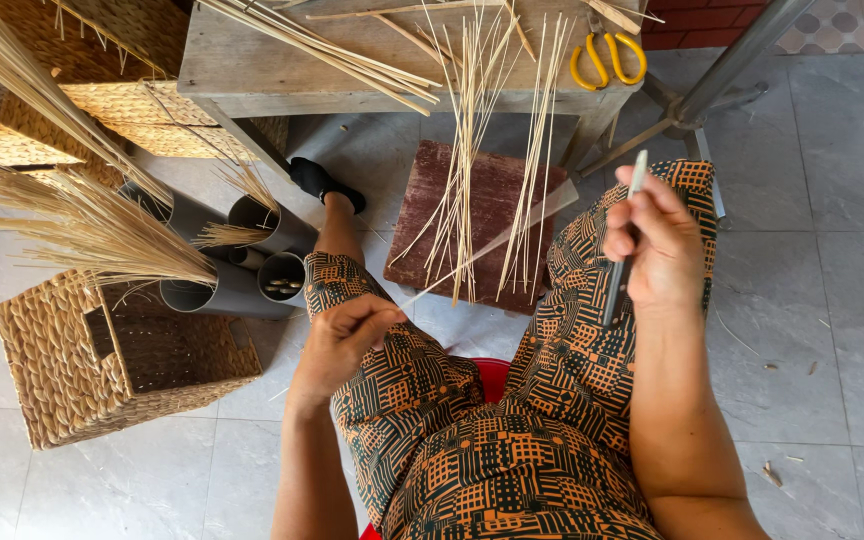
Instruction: The person sits on a low stool and splits thin bamboo strips into narrower slivers, using a small knife to shave and point the ends of each strip. Finished slivers are placed with a growing pile of similar sticks on the work surface, and the person reaches for the next strip to repeat the process.
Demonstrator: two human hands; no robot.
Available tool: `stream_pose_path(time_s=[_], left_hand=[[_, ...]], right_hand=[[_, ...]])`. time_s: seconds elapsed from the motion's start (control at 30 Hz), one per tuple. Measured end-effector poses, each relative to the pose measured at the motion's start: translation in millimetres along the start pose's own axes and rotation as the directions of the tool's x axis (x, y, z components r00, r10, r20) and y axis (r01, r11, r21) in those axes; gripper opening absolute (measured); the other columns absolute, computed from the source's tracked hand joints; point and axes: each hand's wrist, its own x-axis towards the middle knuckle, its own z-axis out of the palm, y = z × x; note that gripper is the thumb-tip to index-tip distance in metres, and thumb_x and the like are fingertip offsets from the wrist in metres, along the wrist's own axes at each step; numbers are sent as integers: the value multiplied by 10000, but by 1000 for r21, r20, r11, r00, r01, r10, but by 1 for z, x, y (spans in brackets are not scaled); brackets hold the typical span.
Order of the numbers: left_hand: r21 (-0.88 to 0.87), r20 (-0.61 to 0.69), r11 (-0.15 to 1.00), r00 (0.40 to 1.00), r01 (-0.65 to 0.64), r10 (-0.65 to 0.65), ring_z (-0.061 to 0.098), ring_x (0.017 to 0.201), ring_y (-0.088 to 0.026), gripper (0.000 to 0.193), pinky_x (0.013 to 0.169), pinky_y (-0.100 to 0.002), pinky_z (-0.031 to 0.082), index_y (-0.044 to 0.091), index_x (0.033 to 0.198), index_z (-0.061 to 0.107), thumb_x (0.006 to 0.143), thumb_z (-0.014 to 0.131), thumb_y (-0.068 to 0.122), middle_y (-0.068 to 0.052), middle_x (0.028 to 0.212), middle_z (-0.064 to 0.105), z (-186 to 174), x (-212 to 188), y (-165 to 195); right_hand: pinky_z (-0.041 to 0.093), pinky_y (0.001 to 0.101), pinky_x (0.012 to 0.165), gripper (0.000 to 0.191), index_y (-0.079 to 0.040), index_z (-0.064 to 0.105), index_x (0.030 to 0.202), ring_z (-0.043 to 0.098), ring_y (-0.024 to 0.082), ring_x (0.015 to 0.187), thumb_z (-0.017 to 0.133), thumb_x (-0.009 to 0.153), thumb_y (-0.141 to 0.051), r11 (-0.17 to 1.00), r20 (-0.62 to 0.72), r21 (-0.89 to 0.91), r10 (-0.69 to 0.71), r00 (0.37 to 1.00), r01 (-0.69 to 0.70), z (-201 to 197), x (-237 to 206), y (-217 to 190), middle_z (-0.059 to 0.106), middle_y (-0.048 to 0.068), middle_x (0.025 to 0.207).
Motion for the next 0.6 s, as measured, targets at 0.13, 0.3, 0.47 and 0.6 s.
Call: stream_pose_path(time_s=[0.13,0.3,0.47,0.6], left_hand=[[-10,-47,1000,999,27,-28,531,631,-47,151,570,-217,441,-4,965,763,982,665,110,18,681,607,-8,1,-4],[-32,20,999,999,43,-42,549,650,-45,159,601,-210,452,9,984,759,995,652,125,26,702,614,7,4,-7],[49,49,996,996,72,-75,558,630,-43,158,578,-218,456,21,974,768,977,660,135,26,689,625,10,3,-3],[47,73,997,996,53,-56,555,631,-45,160,580,-219,453,20,980,770,981,663,139,22,692,626,6,2,-1]], right_hand=[[458,262,559,357,-27,612,1421,558,122,606,611,1080,-132,1000,23,-21,15,1000,-14,16,-7,0,692,102,872],[459,253,490,492,-56,530,1481,564,118,529,589,1001,-143,934,211,-294,271,939,-204,56,-25,17,707,120,785],[477,246,552,397,16,577,1412,586,126,576,577,1036,-113,933,293,-321,262,920,-163,67,-22,28,709,133,819],[455,234,516,326,27,630,1334,566,118,560,567,1040,-102,955,239,-255,213,948,-150,53,-16,26,702,127,809]])
